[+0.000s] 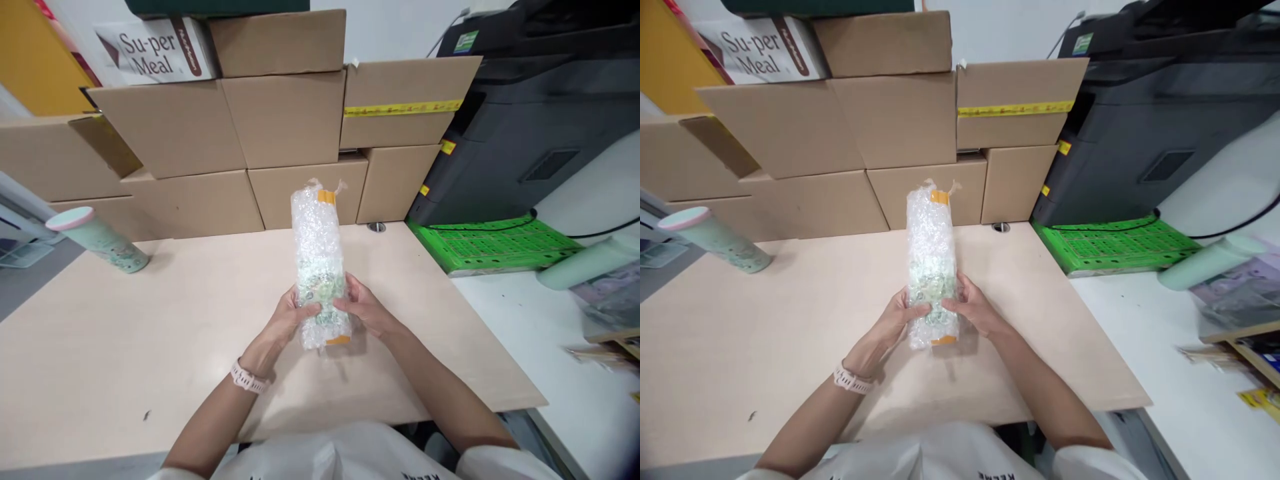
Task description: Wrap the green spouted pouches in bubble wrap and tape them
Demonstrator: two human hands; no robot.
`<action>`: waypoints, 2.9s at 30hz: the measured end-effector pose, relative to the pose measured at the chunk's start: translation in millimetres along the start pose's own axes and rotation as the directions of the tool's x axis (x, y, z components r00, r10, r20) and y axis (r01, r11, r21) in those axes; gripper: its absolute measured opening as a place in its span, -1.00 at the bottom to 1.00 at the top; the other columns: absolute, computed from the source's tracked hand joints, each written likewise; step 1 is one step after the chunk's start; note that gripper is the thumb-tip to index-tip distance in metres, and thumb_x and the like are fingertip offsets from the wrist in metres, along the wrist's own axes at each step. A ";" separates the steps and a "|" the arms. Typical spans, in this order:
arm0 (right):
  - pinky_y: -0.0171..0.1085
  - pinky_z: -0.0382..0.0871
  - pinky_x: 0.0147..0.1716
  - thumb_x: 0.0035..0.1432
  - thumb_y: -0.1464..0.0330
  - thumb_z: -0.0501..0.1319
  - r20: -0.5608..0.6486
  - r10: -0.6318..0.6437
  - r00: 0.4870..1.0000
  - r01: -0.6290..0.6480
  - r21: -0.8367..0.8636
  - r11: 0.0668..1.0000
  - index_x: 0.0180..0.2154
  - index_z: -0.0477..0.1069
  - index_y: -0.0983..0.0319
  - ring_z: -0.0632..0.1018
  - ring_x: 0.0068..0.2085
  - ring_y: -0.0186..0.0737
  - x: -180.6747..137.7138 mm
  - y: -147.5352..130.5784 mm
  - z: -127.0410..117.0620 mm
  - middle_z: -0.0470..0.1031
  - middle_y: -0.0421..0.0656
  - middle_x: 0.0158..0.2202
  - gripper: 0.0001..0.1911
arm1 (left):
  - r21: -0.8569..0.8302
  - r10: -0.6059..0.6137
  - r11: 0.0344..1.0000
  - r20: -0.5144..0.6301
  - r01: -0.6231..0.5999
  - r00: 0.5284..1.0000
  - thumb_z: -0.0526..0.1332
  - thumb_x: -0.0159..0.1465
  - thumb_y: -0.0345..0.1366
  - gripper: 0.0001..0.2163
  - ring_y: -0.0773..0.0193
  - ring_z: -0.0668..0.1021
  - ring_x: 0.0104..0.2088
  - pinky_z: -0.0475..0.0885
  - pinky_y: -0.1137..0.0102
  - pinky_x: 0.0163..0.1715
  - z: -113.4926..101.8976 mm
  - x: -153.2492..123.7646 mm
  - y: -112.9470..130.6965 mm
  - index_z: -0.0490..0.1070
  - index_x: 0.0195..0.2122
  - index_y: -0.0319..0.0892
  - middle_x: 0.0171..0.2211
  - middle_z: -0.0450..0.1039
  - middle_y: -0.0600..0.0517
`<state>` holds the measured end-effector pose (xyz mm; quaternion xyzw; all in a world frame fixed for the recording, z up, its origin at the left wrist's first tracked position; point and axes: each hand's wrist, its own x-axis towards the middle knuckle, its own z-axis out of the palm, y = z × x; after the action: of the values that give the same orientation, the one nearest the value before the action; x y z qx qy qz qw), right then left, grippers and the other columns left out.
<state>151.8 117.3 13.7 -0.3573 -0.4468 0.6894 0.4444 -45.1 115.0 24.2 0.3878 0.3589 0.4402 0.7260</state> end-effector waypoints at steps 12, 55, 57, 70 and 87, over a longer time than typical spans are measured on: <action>-0.07 0.46 0.07 -0.09 0.18 0.51 -0.342 -0.263 0.902 0.173 -0.271 0.947 0.43 -0.31 0.01 0.57 0.02 -0.10 -5.6 2.6 6.9 0.51 -0.07 0.09 0.29 | -0.008 0.058 0.998 -0.100 -0.059 0.993 0.57 -0.12 -0.30 -0.47 0.16 0.64 -0.28 0.52 0.32 -0.22 2.7 -0.6 -0.2 0.46 -0.12 -0.24 -0.23 0.63 -0.07; -0.11 0.53 -0.10 0.03 0.12 0.41 -0.237 -0.081 0.968 0.078 -0.021 0.997 0.03 0.33 0.11 0.61 -0.04 -0.02 -12.7 -2.0 22.2 0.57 -0.09 0.01 -0.44 | -0.094 -0.019 0.995 -0.061 0.013 0.998 0.53 -0.07 -0.01 -0.36 -0.09 0.62 -0.07 0.51 0.18 -0.04 17.1 -9.2 -12.6 0.49 0.00 -0.23 -0.11 0.62 -0.16; -0.10 0.53 -0.08 0.07 0.08 0.37 -0.289 -0.120 0.950 0.075 -0.162 0.984 0.08 0.31 0.13 0.59 0.00 0.00 -10.3 2.2 18.0 0.54 -0.06 0.04 -0.41 | -0.115 -0.047 0.993 -0.114 0.033 0.992 0.52 -0.01 -0.10 -0.46 0.00 0.65 -0.16 0.52 0.22 -0.09 17.6 -7.3 -20.2 0.50 -0.05 -0.25 -0.17 0.63 -0.13; 0.17 -0.27 0.39 0.43 0.12 -0.12 0.163 -0.247 0.955 0.193 -0.976 0.104 0.43 -0.11 0.16 -0.22 0.48 -0.02 -12.6 15.6 17.1 -0.19 -0.09 0.49 -0.37 | 0.609 0.325 0.782 -0.217 -0.133 0.920 0.40 0.15 -0.09 -0.28 -0.11 0.39 0.25 0.27 0.06 0.24 -4.2 3.4 -25.1 0.21 0.28 -0.20 0.25 0.34 -0.25; 0.04 -0.23 0.42 0.44 0.16 -0.15 0.181 -0.113 0.977 0.192 -0.977 0.095 0.45 -0.25 0.23 -0.26 0.47 -0.13 -2.1 29.5 13.1 -0.32 -0.12 0.49 -0.33 | 0.945 0.353 -0.305 0.231 -0.122 0.907 0.00 0.36 -0.23 -0.30 -0.07 -0.11 0.46 -0.21 -0.19 0.36 -9.2 1.4 -53.2 -0.27 0.45 -0.34 0.45 -0.18 -0.27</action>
<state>132.2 105.4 -9.1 -0.4929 -0.8387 0.1775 0.1492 -33.4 102.0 -26.9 0.8347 0.5291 0.1527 0.0056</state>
